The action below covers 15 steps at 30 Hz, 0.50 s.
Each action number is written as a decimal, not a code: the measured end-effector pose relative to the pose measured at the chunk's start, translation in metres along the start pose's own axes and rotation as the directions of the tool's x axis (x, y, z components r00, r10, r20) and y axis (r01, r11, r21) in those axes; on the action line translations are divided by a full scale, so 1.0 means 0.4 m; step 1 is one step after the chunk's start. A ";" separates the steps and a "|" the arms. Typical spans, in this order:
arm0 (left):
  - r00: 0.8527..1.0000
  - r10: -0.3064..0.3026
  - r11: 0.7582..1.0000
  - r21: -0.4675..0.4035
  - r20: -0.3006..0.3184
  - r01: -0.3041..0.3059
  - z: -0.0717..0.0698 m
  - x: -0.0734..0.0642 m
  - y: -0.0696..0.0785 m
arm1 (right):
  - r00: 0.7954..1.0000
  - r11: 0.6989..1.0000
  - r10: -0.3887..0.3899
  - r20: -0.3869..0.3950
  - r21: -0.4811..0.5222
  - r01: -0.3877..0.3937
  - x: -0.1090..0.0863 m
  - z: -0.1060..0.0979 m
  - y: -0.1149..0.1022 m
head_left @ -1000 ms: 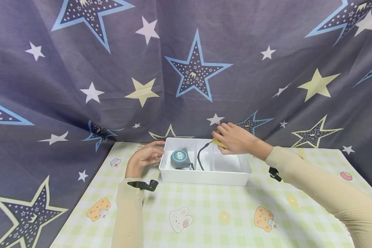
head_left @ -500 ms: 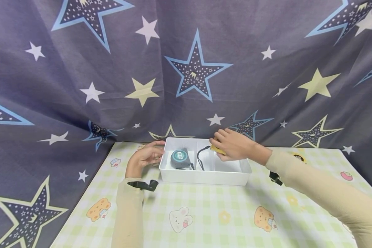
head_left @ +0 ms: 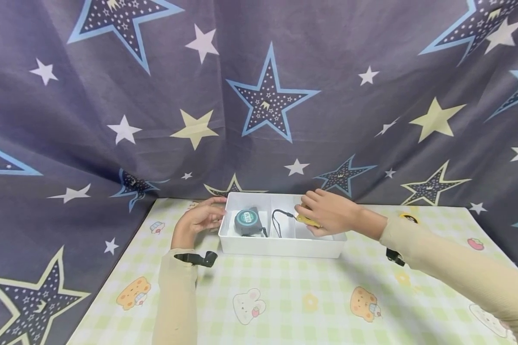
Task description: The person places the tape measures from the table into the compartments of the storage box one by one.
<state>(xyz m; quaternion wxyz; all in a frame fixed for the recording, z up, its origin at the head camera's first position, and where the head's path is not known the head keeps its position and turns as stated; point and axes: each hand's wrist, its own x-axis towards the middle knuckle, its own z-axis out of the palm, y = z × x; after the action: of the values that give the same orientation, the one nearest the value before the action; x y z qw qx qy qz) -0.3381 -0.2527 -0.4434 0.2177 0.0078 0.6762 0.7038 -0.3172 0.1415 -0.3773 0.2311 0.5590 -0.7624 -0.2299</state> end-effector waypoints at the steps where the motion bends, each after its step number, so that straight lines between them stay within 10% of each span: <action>1: 1.000 0.003 1.000 0.001 0.003 -0.003 0.000 -0.001 0.000 | 1.000 1.000 -0.004 -0.002 0.001 0.004 -0.005 -0.001 -0.002; 15: 1.000 0.004 1.000 -0.011 0.019 -0.003 -0.004 0.000 -0.003 | 1.000 1.000 -0.005 -0.017 0.011 0.006 0.012 -0.025 0.001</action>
<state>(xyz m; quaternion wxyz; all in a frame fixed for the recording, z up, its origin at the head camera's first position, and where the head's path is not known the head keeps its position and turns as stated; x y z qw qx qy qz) -0.3383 -0.2543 -0.4445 0.2229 0.0145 0.6701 0.7078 -0.3127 0.1360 -0.3685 0.2340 0.5643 -0.7601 -0.2215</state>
